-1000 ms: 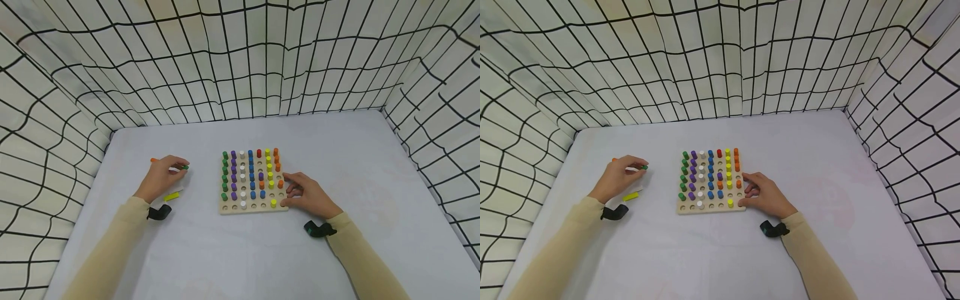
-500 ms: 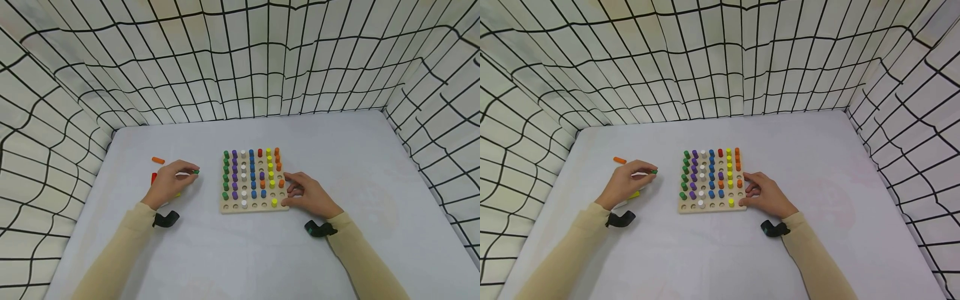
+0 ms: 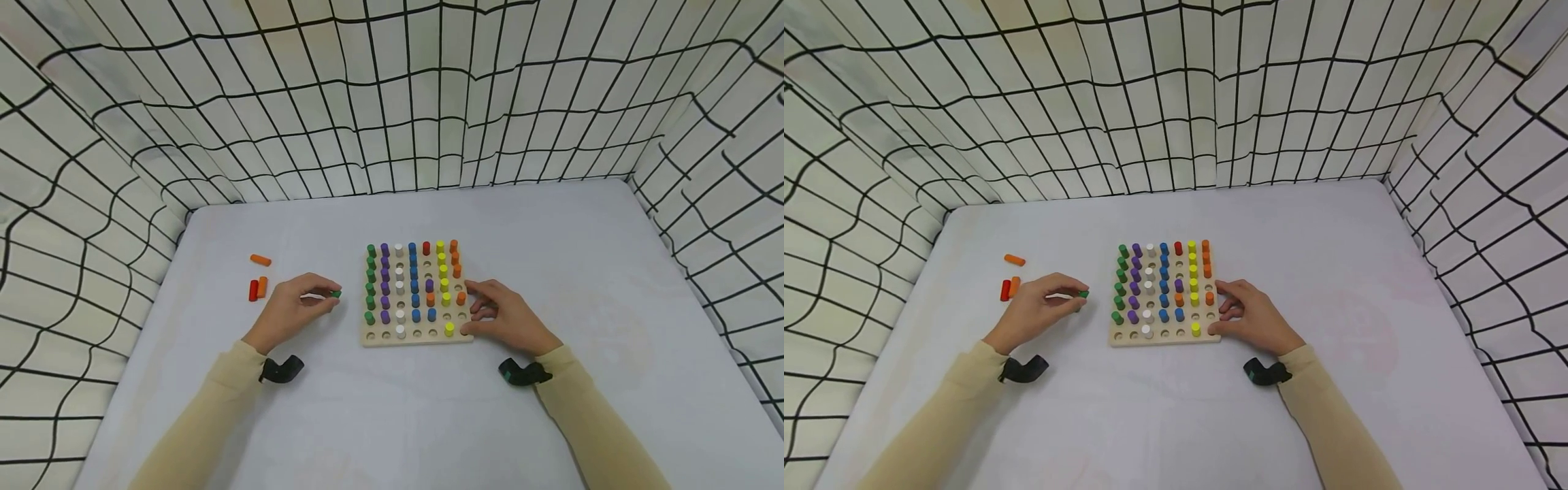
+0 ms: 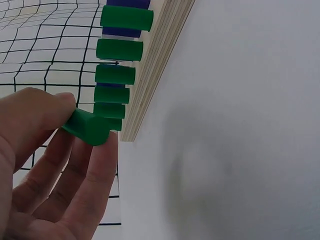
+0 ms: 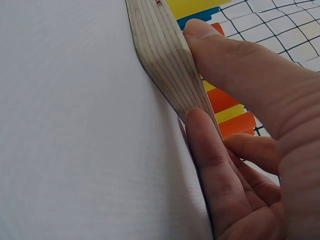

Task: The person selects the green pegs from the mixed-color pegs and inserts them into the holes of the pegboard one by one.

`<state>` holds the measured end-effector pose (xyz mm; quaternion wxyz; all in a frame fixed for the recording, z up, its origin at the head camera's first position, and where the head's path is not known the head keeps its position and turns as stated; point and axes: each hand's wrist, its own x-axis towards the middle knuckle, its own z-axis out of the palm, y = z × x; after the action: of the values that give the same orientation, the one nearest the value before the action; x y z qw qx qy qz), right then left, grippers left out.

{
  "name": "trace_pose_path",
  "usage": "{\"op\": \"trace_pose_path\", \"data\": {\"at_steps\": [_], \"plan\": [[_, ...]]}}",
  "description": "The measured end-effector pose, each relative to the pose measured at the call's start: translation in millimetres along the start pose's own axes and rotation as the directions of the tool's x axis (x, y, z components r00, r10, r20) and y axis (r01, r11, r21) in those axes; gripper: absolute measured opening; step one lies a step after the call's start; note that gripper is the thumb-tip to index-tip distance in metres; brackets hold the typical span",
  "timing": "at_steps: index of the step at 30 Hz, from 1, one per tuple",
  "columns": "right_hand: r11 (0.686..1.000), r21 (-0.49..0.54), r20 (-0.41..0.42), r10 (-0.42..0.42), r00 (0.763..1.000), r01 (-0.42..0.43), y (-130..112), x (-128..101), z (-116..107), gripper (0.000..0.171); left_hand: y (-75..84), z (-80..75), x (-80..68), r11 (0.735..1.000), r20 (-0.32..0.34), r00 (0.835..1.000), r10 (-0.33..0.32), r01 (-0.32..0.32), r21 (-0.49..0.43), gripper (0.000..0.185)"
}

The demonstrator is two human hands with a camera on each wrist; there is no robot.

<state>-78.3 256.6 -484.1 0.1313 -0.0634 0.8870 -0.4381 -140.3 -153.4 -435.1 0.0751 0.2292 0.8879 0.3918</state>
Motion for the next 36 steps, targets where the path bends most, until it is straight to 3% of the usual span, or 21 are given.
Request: {"op": "trace_pose_path", "data": {"at_steps": [12,19,29,36], "plan": [[1.0,0.003,-0.003,-0.004,1.0,0.004,2.9,0.6,0.1,0.09,7.3,17.8,-7.8,0.993,0.055,0.997,0.046,-0.039,-0.113,0.022],[1.0,0.013,-0.002,-0.008,1.0,0.008,4.4,1.9,1.0,0.09,11.9,24.3,-10.7,0.989,0.092,0.995,0.04,-0.026,-0.143,0.022],[1.0,0.009,-0.006,0.001,1.0,-0.001,3.5,2.2,-0.4,0.092,13.4,38.7,-14.7,0.963,0.069,0.989,0.134,-0.113,-0.245,0.024],[1.0,-0.006,-0.007,0.006,1.0,-0.006,4.0,1.7,0.0,0.092,16.7,47.0,-18.4,0.951,0.057,0.987,0.15,-0.129,-0.281,0.023]]}}
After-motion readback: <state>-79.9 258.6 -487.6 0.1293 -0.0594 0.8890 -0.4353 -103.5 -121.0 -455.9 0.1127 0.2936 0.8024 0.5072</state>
